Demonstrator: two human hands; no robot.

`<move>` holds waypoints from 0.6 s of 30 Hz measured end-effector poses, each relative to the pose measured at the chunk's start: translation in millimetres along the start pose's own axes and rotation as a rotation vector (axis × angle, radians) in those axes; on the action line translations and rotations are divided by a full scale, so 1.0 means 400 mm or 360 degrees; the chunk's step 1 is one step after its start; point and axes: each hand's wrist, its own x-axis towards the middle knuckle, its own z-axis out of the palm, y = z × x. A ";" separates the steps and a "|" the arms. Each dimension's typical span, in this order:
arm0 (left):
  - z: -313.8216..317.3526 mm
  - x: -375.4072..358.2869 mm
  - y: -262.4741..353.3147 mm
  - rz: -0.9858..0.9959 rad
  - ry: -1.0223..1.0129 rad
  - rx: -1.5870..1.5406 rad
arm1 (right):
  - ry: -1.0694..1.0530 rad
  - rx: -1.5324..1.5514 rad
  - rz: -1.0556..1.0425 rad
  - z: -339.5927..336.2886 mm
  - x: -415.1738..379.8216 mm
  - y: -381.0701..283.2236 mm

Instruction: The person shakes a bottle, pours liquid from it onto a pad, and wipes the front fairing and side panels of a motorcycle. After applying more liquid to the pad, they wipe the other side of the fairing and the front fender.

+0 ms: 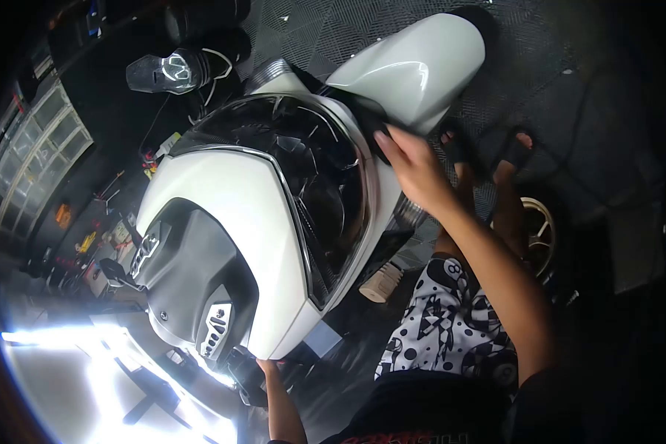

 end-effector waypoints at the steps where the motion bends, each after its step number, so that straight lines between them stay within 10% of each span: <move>1: -0.001 -0.011 0.005 0.0042 0.0012 0.0107 | -0.0141 -0.0260 0.0255 -0.022 0.019 -0.018; 7: 0.040 -0.071 0.009 0.0074 0.0240 -0.0034 | 0.0014 -0.0015 -0.0078 -0.035 0.001 -0.074; 18: 0.037 -0.123 -0.061 -0.0204 0.0062 -0.0041 | -0.0002 0.0070 0.0475 -0.091 -0.001 -0.160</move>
